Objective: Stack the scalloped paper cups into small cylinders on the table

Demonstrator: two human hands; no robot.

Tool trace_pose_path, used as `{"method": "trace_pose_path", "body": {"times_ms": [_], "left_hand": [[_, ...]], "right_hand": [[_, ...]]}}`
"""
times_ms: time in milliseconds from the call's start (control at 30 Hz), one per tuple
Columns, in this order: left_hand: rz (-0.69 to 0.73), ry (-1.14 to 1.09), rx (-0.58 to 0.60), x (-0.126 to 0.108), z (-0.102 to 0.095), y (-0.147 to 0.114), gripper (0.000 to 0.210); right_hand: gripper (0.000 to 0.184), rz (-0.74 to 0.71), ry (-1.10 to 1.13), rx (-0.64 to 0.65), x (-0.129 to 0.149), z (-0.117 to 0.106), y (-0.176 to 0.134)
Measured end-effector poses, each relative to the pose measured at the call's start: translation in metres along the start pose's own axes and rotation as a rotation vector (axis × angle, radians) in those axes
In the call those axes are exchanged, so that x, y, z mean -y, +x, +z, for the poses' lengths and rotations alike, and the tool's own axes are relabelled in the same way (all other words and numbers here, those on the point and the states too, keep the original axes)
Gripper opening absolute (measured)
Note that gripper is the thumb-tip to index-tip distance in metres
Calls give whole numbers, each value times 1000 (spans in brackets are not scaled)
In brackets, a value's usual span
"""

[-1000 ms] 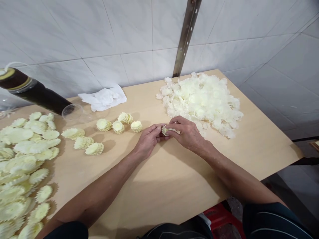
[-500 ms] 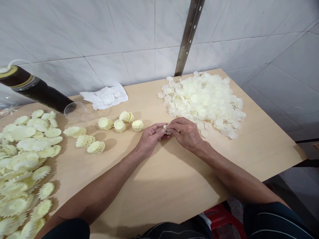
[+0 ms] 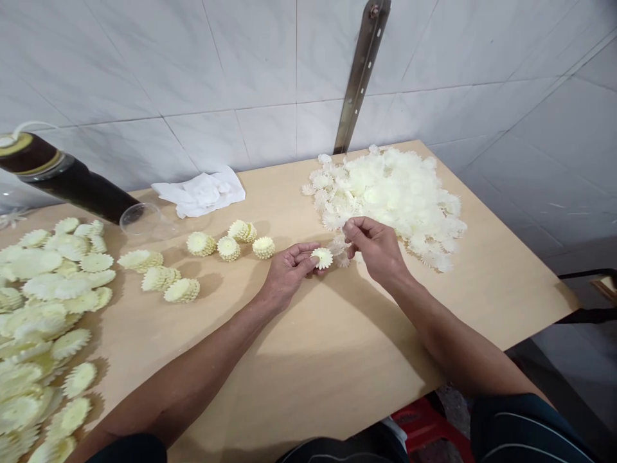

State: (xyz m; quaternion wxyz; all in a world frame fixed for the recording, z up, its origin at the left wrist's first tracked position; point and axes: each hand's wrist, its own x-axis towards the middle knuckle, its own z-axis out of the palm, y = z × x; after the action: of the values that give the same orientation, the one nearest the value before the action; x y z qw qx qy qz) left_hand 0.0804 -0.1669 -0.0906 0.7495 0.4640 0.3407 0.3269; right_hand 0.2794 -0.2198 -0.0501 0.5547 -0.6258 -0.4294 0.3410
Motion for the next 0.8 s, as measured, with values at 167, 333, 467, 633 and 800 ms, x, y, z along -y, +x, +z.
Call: {"method": "trace_pose_path", "body": {"times_ms": [167, 333, 467, 633, 800], "left_hand": [[-22, -53, 7, -2, 0, 0, 58], [-19, -69, 20, 1, -2, 2, 51], [-28, -90, 4, 1, -2, 3, 49], [-28, -124, 10, -4, 1, 0, 47], [-33, -173, 13, -6, 3, 0, 43]], "right_hand": [[46, 157, 281, 138, 13, -20, 12], [45, 130, 284, 156, 16, -24, 11], [44, 3, 82, 125, 19, -30, 10], [24, -328, -634, -46, 17, -58, 12], [15, -549, -795, -113, 18, -55, 6]]}}
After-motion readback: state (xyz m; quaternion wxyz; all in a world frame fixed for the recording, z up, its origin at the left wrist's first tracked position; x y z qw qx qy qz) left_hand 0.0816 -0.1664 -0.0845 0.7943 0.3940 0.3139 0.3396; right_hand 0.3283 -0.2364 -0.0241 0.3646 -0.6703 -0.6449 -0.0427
